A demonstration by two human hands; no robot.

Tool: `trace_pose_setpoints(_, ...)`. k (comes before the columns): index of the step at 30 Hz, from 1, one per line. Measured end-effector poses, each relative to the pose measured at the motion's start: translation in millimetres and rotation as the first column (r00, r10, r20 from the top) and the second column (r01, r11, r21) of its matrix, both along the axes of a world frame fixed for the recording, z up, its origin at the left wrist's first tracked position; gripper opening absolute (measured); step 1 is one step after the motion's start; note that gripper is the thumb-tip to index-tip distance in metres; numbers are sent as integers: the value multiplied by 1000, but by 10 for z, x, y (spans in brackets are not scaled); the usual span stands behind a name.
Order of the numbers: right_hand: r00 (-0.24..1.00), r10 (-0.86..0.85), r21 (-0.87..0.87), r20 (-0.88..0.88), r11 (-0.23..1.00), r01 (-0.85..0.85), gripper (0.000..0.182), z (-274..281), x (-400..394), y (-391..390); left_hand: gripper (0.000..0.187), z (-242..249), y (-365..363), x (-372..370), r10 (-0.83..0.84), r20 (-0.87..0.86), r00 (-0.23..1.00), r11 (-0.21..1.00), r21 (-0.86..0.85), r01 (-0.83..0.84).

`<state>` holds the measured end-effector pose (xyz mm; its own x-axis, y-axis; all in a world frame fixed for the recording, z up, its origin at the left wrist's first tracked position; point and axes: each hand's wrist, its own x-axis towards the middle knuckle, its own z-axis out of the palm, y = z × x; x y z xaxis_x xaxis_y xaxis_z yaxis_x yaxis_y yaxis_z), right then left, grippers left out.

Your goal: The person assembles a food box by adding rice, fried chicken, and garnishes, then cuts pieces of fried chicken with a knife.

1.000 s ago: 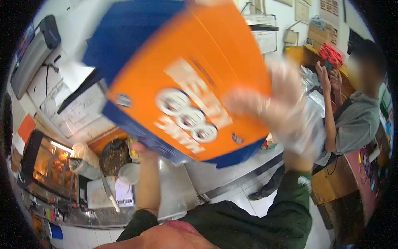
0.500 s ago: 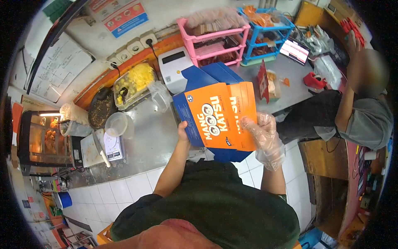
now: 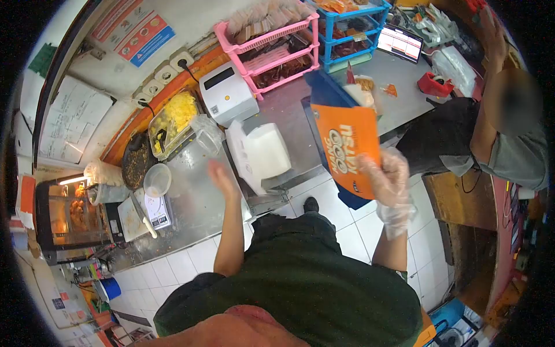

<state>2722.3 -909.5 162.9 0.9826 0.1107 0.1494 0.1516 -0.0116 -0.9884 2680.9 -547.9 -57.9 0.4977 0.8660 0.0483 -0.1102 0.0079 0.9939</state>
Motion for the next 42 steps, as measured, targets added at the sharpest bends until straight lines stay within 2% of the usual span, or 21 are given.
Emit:
trace_pose_setpoints(1, 1000, 17, -55, -17, 998, -18, 12, -55, -7, 28, 46, 341, -139, -49, -10, -7, 1000, 1000, 1, 10)
trace_pose_setpoints(3, 996, 60, 51, -66, 997, -56, 13, -190, -17, -37, 55, 1037, -530, -94, -279, 170, 945, 911, 357, 205)
trace_pose_setpoints(4, 987, 121, 153, -107, 983, -104, 13, -247, -33, -61, 70, 1019, -623, -29, -465, -20, 885, 691, 616, 378)
trace_pose_setpoints(6, 976, 105, 225, -189, 973, -61, 13, -339, -114, -34, 99, 827, -1005, 66, -798, -85, 596, 525, 386, 759)
trace_pose_setpoints(7, 963, 77, 305, -260, 952, 6, 14, -392, -142, -22, 113, 690, -1257, 132, -878, 218, 425, 427, -41, 903)
trace_pose_setpoints(9, 985, 104, 317, -135, 947, -56, 15, -474, -120, -68, 122, 738, -1414, 302, -780, 554, 290, 135, -303, 943)
trace_pose_setpoints(11, 945, 100, 365, -310, 931, 22, 28, -493, -164, -143, 121, 716, -1477, 330, -697, 686, 208, -108, -388, 915)
trace_pose_setpoints(15, 904, 59, 452, -423, 879, 154, 31, -730, -186, -211, 95, -43, -1599, 286, -764, 508, 398, -110, -711, 694)
trace_pose_setpoints(18, 900, -64, 384, -430, 890, 247, 29, -698, -193, -83, 67, -53, -1611, 269, -696, 551, 461, -132, -729, 672)
trace_pose_setpoints(21, 901, 21, 359, -434, 921, 151, 22, -403, -166, 60, 59, 7, -1602, 305, -677, 497, 543, -13, -746, 666)
trace_pose_setpoints(23, 937, -110, 267, -332, 942, 205, 23, -528, -146, 47, 56, -35, -1532, 346, -658, 515, 549, -46, -755, 654)
trace_pose_setpoints(25, 933, -60, 322, -356, 929, 183, 22, -478, -57, 13, 58, 28, -1470, 385, -630, 448, 634, 100, -763, 639)
trace_pose_setpoints(27, 947, -305, 119, -98, 941, 316, 23, -440, 28, -112, 62, 32, -1371, 455, -514, 450, 730, 158, -787, 597)
trace_pose_setpoints(28, 940, -306, 156, -149, 932, 327, 23, -345, 136, -225, 62, 44, -1265, 474, -472, 482, 738, 164, -775, 611)
trace_pose_setpoints(29, 992, -65, 281, -105, 955, 93, 25, -327, 286, -458, 62, 76, -1153, 505, -430, 514, 742, 171, -761, 626)
trace_pose_setpoints(33, 996, -50, -371, 68, 926, 71, 22, -316, 640, -211, 67, -481, -990, 604, -545, 490, 681, 107, -764, 636)
trace_pose_setpoints(35, 996, 84, -667, -35, 740, -86, 24, -466, 916, 29, 72, -318, -1127, 735, -425, 470, 774, 228, -772, 593)
trace_pose_setpoints(37, 976, 215, -686, -20, 708, -170, 26, -786, 1100, 253, 77, -451, -1108, 892, -459, 555, 694, 226, -682, 695)
trace_pose_setpoints(39, 971, 209, -700, 117, 710, -69, 26, -1238, 1229, 393, 73, -267, -1135, 982, -484, 303, 821, 357, -788, 502)
trace_pose_setpoints(41, 958, 250, -732, 139, 678, -71, 25, -1403, 1344, 486, 63, -452, -1191, 1080, -391, 324, 861, 437, -758, 484)
trace_pose_setpoints(42, 946, 286, -759, 155, 647, -71, 25, -1413, 1362, 530, 59, -497, -1221, 1103, -401, 170, 900, 763, -483, 431)
